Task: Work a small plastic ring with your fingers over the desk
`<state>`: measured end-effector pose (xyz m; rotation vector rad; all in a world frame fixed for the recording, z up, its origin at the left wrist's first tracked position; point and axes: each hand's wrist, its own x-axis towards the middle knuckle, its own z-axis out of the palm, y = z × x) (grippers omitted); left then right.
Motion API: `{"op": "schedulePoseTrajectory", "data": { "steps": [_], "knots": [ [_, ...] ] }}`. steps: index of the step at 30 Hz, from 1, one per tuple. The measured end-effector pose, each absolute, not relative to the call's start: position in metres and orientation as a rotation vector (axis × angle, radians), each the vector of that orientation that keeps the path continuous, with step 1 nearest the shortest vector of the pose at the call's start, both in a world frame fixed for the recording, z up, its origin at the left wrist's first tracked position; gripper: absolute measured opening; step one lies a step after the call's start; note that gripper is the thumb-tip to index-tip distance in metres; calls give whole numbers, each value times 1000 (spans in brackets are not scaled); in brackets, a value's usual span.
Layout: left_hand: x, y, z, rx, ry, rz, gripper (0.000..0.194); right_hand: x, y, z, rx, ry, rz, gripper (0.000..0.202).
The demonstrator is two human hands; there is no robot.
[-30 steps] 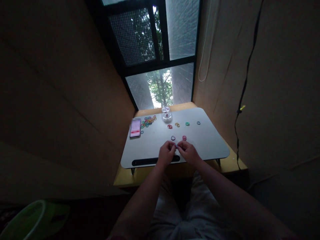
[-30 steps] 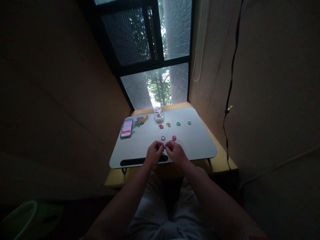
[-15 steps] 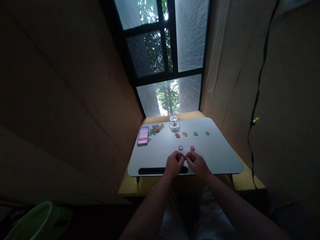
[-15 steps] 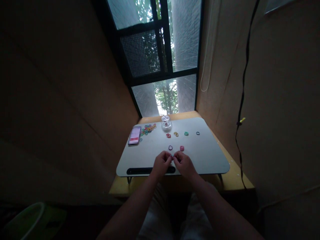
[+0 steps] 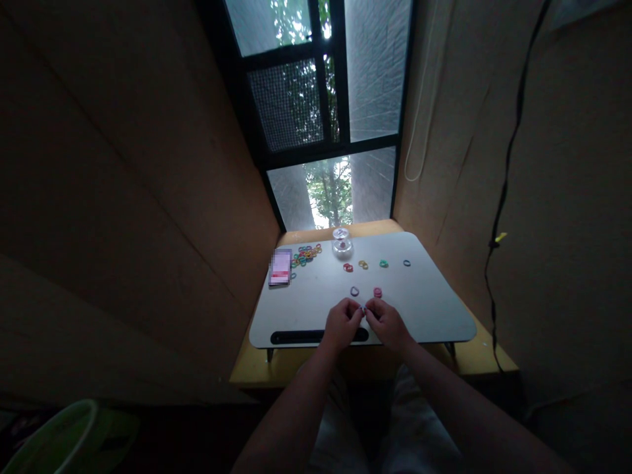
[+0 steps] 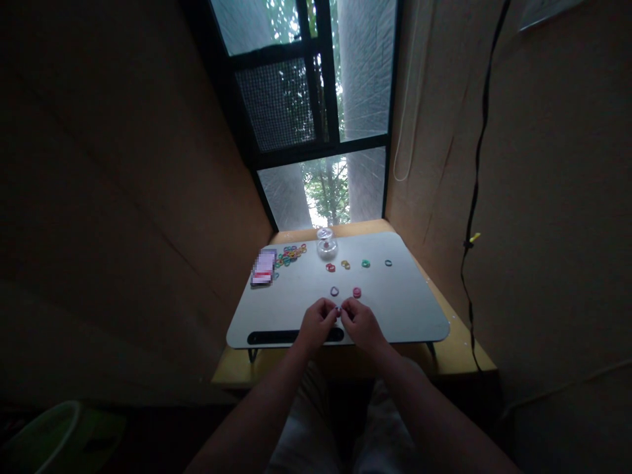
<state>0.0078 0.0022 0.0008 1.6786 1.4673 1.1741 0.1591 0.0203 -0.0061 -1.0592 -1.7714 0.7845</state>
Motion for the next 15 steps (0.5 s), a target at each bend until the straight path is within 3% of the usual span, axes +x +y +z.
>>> {"op": "schedulePoseTrajectory", "data": {
  "steps": [15],
  "knots": [
    [7, 3, 1, 1658, 1445, 1195, 15, 160, 20, -2, -1074, -1746, 801, 15]
  ]
}}
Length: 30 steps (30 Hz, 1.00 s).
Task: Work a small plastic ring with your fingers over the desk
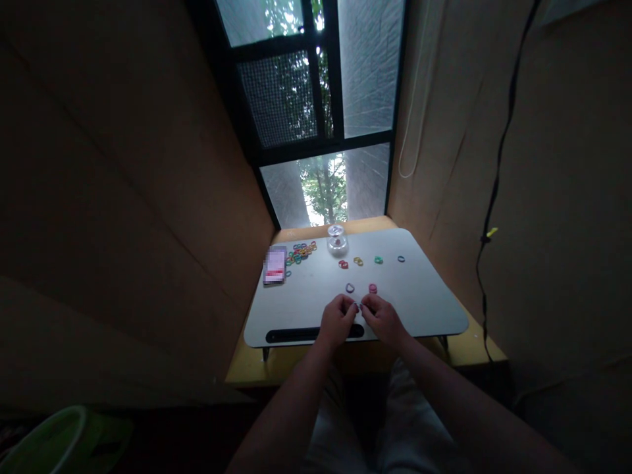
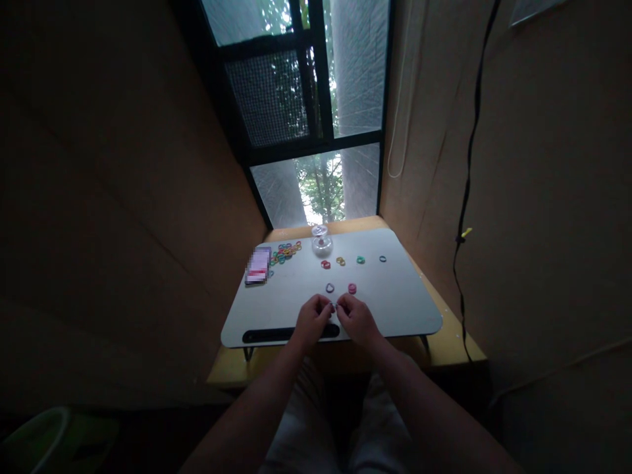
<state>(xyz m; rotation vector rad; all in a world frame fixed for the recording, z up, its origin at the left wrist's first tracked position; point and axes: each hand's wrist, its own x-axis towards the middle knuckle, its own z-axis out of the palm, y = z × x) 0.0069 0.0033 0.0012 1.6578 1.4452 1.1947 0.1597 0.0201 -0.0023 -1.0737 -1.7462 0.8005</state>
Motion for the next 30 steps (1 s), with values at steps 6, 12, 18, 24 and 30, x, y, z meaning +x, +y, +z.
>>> {"op": "schedulePoseTrajectory", "data": {
  "steps": [6, 12, 18, 24, 30],
  "knots": [
    [6, 5, -1, 1646, 1387, 1228, 16, 160, 24, -8, -1058, -1700, 883, 16],
    [6, 7, -2, 1638, 1427, 1225, 17, 159, 28, -5, -979, -1600, 1114, 18],
    [6, 10, -2, 1617, 1408, 1235, 16, 160, 32, 1, -981, -1564, 1159, 18],
    [6, 10, 2, 1590, 1402, 1230, 17, 158, 30, 3, -963, -1586, 1166, 20],
    [4, 12, 1, 1555, 1365, 1201, 20, 164, 37, 6, -1026, -1738, 1005, 17]
  ]
}}
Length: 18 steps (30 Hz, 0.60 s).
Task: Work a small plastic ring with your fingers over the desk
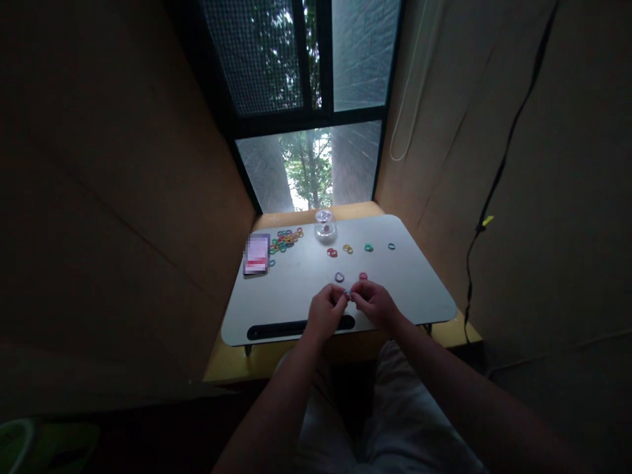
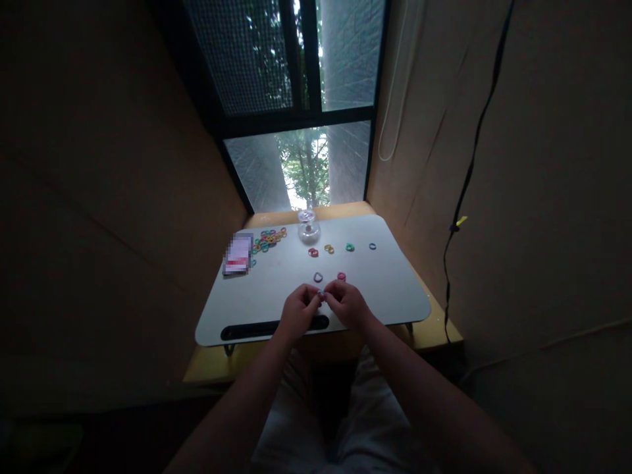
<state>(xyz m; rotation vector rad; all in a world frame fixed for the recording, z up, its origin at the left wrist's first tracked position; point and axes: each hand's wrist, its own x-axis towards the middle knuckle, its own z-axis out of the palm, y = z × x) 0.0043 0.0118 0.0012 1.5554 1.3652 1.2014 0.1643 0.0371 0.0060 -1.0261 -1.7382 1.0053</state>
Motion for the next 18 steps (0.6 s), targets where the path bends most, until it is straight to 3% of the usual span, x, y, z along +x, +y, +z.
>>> {"op": "schedulePoseTrajectory", "data": {
  "steps": [18],
  "knots": [
    [2, 14, 1, 1494, 1338, 1156, 17, 279, 165, 26, -1795, -2020, -4, 16]
  ]
}}
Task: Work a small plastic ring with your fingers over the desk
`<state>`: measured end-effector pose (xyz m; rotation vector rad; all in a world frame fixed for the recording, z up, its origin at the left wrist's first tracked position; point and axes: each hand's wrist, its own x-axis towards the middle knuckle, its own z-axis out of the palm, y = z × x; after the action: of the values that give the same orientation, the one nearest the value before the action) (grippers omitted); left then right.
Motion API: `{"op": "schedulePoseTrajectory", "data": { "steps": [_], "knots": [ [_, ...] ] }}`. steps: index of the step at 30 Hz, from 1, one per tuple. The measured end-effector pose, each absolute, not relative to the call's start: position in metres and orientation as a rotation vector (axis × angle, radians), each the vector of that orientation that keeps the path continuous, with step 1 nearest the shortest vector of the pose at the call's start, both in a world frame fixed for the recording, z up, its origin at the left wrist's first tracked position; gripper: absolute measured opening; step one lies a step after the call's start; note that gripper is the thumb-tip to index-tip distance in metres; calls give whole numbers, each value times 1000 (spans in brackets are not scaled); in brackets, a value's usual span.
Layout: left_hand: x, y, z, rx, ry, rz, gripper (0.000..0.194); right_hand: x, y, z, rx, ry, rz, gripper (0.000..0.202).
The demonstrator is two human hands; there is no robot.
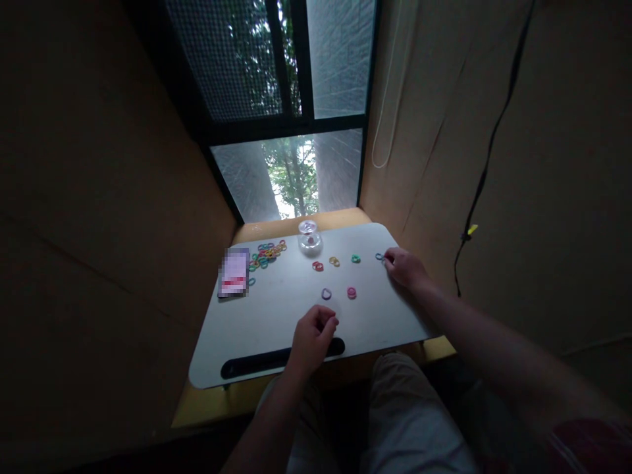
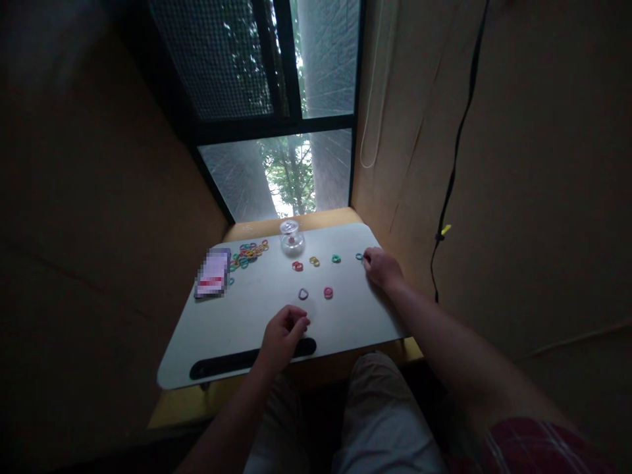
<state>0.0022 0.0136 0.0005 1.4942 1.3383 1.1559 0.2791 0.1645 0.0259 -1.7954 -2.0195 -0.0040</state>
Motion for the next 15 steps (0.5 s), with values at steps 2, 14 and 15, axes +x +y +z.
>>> {"op": "schedulePoseTrajectory", "data": {
  "steps": [2, 14, 15],
  "knots": [
    [2, 14, 1, 1505, 1336, 1140, 18, 287, 173, 25, -1818, -2041, -23, 16],
    [3, 12, 4, 1449, 1315, 1139, 16, 275, 173, 30, -1749, -2048, 63, 27],
    [3, 12, 5, 1444, 1313, 1131, 15, 273, 165, 30, -1732, -2029, 74, 27]
  ]
}}
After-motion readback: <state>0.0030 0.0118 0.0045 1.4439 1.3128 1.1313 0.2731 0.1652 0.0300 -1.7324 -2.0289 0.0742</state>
